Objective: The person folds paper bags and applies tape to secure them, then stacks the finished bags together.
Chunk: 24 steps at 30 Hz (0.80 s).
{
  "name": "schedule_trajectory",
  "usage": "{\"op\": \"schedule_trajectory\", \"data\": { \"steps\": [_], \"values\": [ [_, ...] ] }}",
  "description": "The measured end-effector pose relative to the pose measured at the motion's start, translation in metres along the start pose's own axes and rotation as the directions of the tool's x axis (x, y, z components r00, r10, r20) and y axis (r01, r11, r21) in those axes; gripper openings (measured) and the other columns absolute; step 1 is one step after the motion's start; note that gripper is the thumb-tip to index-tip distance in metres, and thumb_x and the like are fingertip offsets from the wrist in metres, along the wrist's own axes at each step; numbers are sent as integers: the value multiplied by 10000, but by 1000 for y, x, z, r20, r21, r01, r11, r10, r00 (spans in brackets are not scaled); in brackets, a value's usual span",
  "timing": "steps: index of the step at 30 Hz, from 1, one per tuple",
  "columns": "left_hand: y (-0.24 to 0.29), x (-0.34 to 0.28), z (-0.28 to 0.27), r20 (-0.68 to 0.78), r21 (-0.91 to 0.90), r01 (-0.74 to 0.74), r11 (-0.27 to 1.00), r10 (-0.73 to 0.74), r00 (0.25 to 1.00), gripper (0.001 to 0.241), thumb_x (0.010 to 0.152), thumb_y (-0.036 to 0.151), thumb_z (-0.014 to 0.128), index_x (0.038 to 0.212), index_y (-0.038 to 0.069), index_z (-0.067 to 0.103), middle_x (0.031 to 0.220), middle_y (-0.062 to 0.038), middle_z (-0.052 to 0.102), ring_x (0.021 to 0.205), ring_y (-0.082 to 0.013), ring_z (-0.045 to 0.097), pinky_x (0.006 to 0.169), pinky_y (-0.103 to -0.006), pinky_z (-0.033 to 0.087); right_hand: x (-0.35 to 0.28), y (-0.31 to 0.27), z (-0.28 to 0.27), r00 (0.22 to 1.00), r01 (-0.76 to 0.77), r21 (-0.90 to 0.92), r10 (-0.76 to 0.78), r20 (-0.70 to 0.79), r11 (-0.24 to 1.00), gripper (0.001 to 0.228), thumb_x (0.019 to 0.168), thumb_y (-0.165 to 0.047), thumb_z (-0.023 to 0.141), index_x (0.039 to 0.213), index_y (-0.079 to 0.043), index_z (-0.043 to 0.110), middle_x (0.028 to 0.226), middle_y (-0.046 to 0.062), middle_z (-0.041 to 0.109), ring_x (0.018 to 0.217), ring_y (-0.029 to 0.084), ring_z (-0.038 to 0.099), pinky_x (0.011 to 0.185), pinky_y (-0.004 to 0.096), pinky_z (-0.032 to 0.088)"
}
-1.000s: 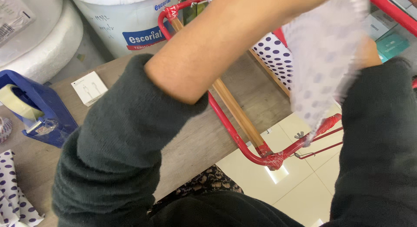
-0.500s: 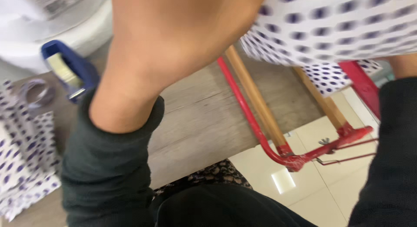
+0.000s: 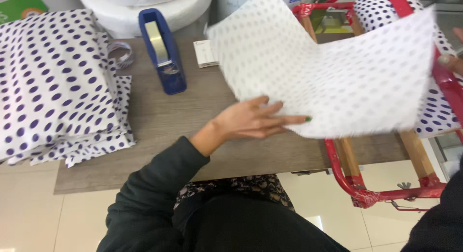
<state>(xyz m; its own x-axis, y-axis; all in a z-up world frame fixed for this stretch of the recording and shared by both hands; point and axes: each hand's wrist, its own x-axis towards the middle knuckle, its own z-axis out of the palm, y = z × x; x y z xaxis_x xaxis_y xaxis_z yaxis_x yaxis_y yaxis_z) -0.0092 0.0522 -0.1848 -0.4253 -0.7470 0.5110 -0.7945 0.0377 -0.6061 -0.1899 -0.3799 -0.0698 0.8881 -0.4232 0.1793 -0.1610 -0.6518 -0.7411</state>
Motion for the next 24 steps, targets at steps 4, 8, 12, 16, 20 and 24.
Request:
{"op": "schedule_trajectory", "data": {
  "steps": [4, 8, 12, 16, 20, 24],
  "values": [
    [41, -31, 24, 128, 14, -11, 1000, 9, 992, 327, 1131, 346, 618, 1414, 239, 742, 1706, 9, 365, 1233, -250, 579, 832, -354, 518, 38, 6, 24, 995, 96, -73, -94, 39, 993, 604, 1239, -130, 499, 1726, -2, 165, 1681, 349, 309, 1423, 517, 427, 1031, 607, 421],
    [70, -54, 25, 523, -67, -3, 998, 38, 851, 712, 900, 73, 759, 1511, 311, 481, 1695, -85, 383, 1138, -241, 635, 818, -359, 610, 24, -69, 70, 949, -122, -617, 273, 156, 777, 774, 1018, -293, 526, 1743, -257, 258, 1656, 141, 380, 1301, 470, 485, 893, 578, 464],
    [122, -85, 44, 244, -37, 263, 964, -246, 938, 1265, 918, -397, 465, 1747, 429, -15, 1784, -254, -41, 967, -235, 435, 632, -284, 459, -2, -125, 123, 730, -81, -828, 598, 329, 555, 849, 1034, -513, 475, 1741, -423, 14, 1662, 20, 433, 1443, 299, 573, 1117, 464, 520],
    [132, -68, 2, 234, -45, 343, 938, -324, 917, 888, 1103, -13, 535, 1675, 494, 83, 1685, -94, 497, 833, -203, 615, 584, -301, 495, -19, -122, 156, 676, 49, -909, 657, 335, 413, 795, 1033, -634, 324, 1715, -477, -54, 1690, 47, 382, 1535, 354, 453, 1198, 520, 478],
    [138, -74, -17, 209, -226, 384, 895, -341, 917, 389, 1053, 177, 666, 1427, 247, 587, 1399, -83, 638, 1092, -328, 695, 756, -373, 582, -38, -65, 175, 780, 276, -821, 382, 496, 500, 870, 940, -663, 447, 1693, -414, 90, 1730, 9, 231, 1570, 337, 266, 1220, 504, 343],
    [145, -74, -33, 269, -226, 472, 852, -411, 871, 258, 995, 105, 712, 1252, 81, 717, 1340, -129, 724, 1103, -315, 735, 793, -372, 603, -72, -65, 197, 781, 333, -862, 401, 479, 383, 861, 937, -695, 424, 1662, -426, 45, 1793, -7, -19, 1664, 357, -110, 1295, 613, 85]
  ]
}}
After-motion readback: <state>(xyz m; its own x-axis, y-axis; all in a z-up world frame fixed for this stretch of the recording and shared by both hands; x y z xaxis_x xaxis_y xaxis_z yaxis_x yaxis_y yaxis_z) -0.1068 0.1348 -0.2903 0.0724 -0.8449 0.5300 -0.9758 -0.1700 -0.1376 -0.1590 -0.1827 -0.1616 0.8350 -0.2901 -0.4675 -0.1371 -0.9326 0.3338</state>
